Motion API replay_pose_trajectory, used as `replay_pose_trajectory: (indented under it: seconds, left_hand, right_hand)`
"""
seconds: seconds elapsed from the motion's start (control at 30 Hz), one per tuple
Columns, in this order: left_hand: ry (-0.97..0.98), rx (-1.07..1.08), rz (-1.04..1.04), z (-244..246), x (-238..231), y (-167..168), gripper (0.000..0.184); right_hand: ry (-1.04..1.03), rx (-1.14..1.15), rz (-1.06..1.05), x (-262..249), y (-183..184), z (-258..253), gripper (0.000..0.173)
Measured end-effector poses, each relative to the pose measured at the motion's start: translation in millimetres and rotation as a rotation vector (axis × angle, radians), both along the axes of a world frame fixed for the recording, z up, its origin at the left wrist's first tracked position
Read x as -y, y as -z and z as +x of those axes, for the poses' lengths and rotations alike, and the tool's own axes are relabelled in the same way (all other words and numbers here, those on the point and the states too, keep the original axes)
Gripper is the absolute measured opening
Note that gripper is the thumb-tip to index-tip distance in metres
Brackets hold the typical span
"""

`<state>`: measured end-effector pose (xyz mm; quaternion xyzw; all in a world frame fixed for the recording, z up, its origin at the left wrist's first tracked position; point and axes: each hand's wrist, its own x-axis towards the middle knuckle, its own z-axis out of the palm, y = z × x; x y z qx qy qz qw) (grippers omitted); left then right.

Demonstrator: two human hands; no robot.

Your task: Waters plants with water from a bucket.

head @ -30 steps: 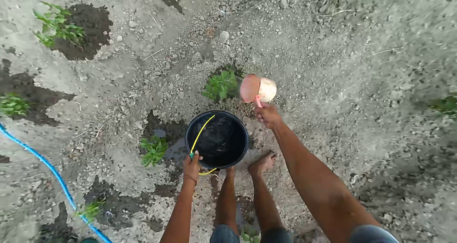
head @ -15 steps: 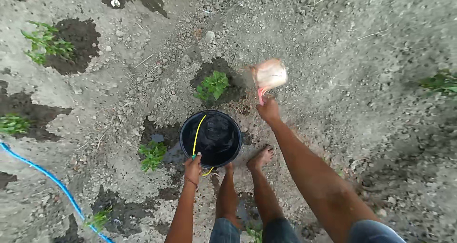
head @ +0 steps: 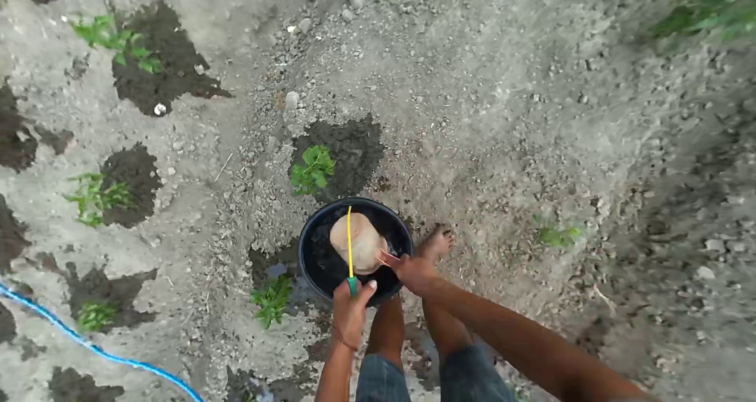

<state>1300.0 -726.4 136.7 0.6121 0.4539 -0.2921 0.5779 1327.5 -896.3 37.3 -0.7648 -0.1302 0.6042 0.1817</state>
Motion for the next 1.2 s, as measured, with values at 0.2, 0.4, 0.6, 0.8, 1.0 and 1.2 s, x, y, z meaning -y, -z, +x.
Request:
replay_pose_trajectory:
  seconds: [0.2, 0.4, 0.6, 0.8, 1.0, 1.2]
  left_hand:
    - [0.249, 0.061, -0.051, 37.3, 71.9, -27.7, 0.022]
    - [0.455, 0.106, -0.088, 69.8, 141.1, -7.0, 0.023]
    - [0.572, 0.067, -0.078, 112.4, 215.5, 30.1, 0.022]
    - [0.633, 0.05, -0.007, 145.9, 276.6, 66.4, 0.031]
    - [0.673, 0.06, 0.043, 153.9, 307.2, 100.1, 0.032]
    - [0.701, -0.005, 0.089, 183.1, 295.6, 109.6, 0.047]
  right_hand:
    - [0.417, -0.15, -0.033, 40.7, 35.9, -1.4, 0.057]
    - [1.192, -0.49, 0.372, 157.5, 64.0, -19.7, 0.025]
    - [1.627, -0.597, 0.896, 238.5, 66.9, -90.1, 0.011]
    - [1.94, -0.4, 1.065, 256.2, 39.3, -178.7, 0.01]
    - [2.492, -0.213, 1.01, 249.3, 49.6, -223.3, 0.013]
    - [2.973, -0.171, 0.632, 267.2, 102.5, -217.8, 0.021]
